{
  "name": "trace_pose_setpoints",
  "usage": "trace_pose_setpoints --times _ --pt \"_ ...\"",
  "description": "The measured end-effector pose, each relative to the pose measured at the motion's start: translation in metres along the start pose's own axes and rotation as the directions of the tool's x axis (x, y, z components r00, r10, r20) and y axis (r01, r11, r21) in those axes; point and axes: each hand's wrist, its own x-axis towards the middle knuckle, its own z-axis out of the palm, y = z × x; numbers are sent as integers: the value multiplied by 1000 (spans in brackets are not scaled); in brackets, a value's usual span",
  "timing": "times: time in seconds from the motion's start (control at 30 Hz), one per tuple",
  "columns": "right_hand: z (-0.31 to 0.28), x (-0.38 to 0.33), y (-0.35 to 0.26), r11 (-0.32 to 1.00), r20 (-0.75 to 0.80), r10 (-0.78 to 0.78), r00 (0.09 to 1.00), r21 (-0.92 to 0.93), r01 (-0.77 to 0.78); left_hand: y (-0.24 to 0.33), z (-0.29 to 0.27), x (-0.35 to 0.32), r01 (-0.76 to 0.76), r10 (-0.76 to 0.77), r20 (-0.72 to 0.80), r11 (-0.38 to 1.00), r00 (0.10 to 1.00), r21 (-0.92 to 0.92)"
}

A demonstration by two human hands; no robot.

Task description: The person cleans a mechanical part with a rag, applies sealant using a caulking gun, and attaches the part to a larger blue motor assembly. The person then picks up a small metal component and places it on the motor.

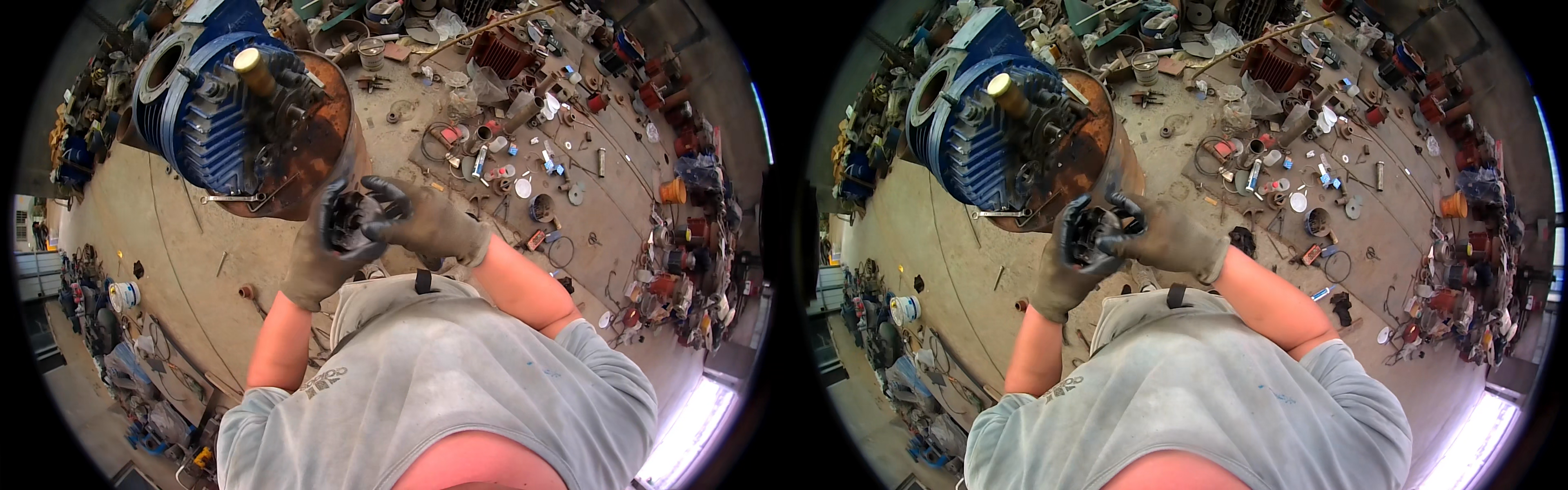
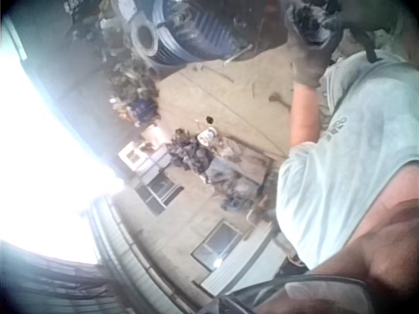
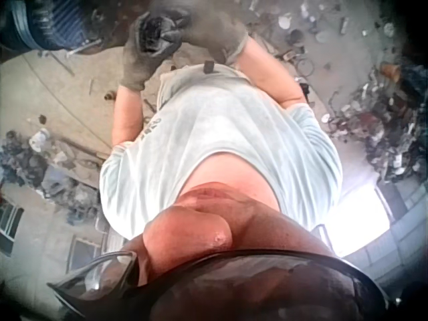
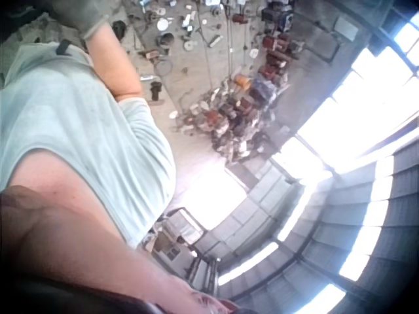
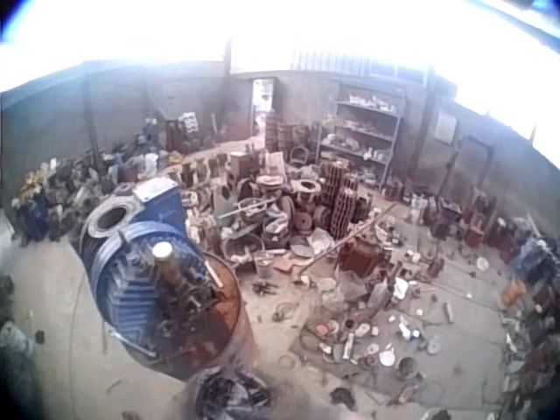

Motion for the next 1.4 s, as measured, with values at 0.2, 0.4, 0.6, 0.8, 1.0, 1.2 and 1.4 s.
trace_pose_setpoints --times 0.2,0.4,0.6,0.8,1.0,1.2,1.4 --pt "1 1 -37 999 123 -34 992 -29 38 21 -14 12 -157 50 177 731 983 665" --pt "39 13 0 990 -28 -126 992 59 128 30 -38 25 -269 113 258 639 960 721" --pt "68 40 28 972 2 -53 999 229 51 20 -65 33 -306 110 307 619 945 724" --pt "109 51 52 329 122 131 984 931 -160 12 -107 19 -78 39 93 880 995 469" --pt "113 83 102 241 -5 274 962 968 -63 -18 -193 21 -111 92 -437 994 895 -17" --pt "95 153 53 456 -257 306 917 885 96 -32 -223 42 -276 77 -644 937 761 -214" --pt "84 210 70 425 -155 391 907 905 -29 -25 -251 85 -479 275 -480 792 833 -378"
